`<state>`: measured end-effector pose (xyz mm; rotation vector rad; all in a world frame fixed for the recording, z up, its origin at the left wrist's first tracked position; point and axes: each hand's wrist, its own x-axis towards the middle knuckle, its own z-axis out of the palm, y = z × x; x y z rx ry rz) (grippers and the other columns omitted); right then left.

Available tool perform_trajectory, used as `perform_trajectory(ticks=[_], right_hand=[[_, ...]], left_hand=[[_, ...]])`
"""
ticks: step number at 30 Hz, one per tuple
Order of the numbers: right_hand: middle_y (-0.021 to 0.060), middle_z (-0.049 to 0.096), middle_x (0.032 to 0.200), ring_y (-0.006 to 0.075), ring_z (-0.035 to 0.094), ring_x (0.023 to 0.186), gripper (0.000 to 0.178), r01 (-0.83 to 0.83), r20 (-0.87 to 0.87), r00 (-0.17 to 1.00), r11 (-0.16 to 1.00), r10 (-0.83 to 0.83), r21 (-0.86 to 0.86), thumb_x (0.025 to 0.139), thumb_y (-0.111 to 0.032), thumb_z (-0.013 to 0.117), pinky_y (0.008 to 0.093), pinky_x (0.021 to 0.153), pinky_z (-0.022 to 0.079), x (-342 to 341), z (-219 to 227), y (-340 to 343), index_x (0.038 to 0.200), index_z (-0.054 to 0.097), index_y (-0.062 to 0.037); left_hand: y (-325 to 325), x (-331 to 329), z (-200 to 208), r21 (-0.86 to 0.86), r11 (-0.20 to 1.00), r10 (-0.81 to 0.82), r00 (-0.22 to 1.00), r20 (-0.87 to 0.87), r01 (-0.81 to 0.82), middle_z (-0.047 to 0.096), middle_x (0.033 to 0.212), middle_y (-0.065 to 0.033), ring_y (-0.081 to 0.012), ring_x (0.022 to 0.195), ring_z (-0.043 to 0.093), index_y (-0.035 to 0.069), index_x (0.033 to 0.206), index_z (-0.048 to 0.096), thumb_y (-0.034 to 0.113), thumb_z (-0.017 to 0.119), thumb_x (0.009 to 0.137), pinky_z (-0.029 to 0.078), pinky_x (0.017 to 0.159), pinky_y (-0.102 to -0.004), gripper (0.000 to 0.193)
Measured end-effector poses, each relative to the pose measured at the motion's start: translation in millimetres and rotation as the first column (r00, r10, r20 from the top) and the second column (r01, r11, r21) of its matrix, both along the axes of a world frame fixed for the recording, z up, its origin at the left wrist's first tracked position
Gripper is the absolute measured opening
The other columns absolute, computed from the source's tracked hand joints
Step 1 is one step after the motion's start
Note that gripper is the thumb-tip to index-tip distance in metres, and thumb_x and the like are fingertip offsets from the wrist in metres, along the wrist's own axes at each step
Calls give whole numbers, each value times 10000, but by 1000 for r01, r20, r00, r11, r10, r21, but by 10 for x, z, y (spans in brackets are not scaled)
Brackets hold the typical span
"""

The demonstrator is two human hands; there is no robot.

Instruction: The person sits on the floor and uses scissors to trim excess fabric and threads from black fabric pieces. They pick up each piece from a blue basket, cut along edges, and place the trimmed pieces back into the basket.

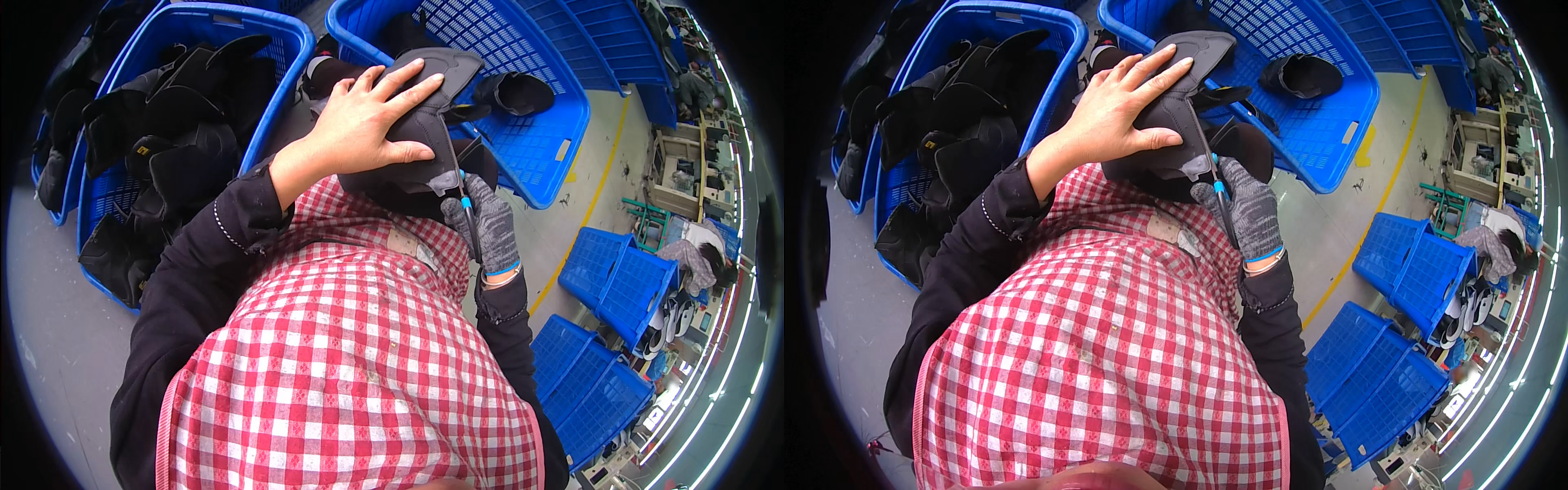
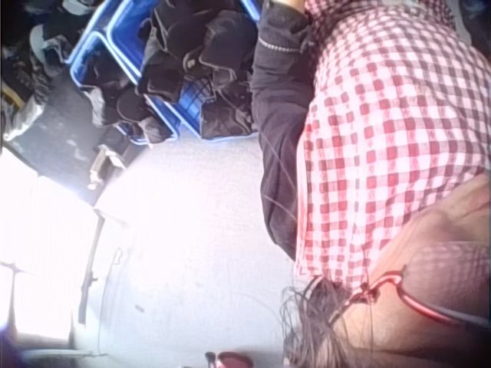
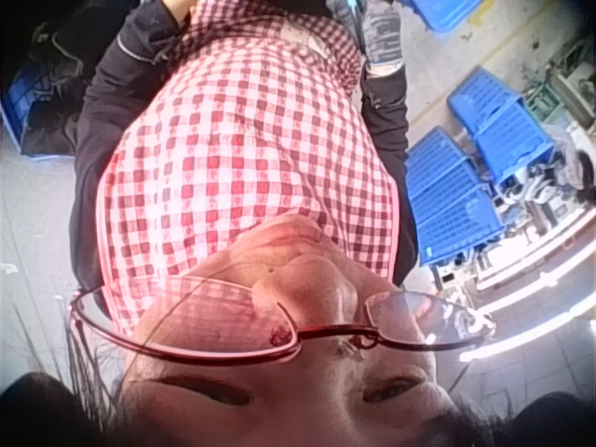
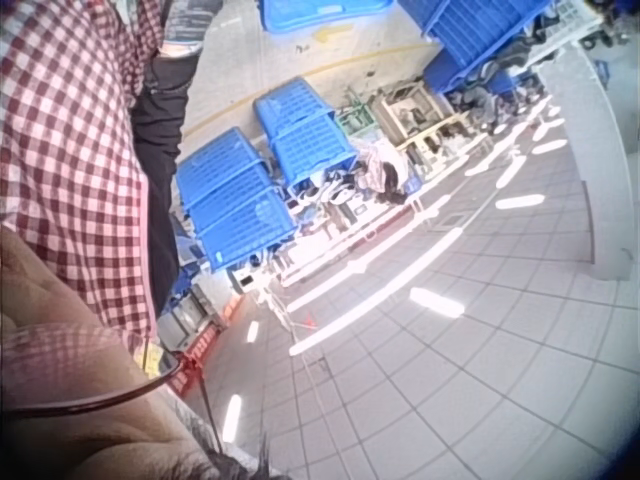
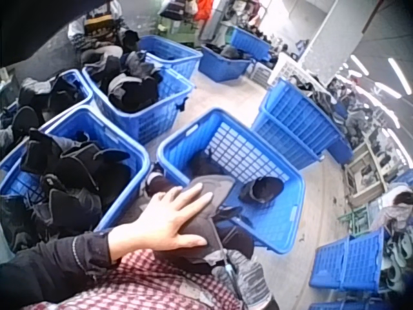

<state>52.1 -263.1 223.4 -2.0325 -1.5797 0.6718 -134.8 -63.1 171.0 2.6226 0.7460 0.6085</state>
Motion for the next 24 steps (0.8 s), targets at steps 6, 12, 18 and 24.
perform_trajectory(ticks=[6,12,18,24], right_hand=[[127,747,883,208,732,760,406,13,-9,1000,999,-13,-39,947,-297,767,348,698,553,-17,59,41,1265,669,-63],[107,709,813,200,695,697,385,8,-84,996,1000,-7,3,944,-292,773,345,649,535,-52,64,57,1232,670,-57],[160,723,915,284,716,800,474,-26,-63,998,999,24,-29,941,-386,760,396,730,551,34,90,10,1249,648,-43],[200,728,991,359,720,880,480,-28,71,997,998,32,-58,924,-377,774,421,772,558,40,149,31,1244,658,-39]], left_hand=[[-3,20,-52,0,1000,-13,996,92,13,350,1674,-79,-475,1445,412,377,1614,358,838,597,828,370,1121,-638,942],[-1,6,-18,2,1000,-10,999,33,10,319,1693,-59,-415,1480,389,358,1614,374,845,588,829,357,1159,-585,949],[-13,8,-2,6,1000,-12,999,36,12,326,1689,-59,-412,1483,385,355,1611,383,846,592,825,356,1161,-582,950],[-32,9,-12,28,1000,0,1000,31,-1,322,1690,-57,-408,1487,380,358,1614,377,855,587,821,355,1164,-580,959]])
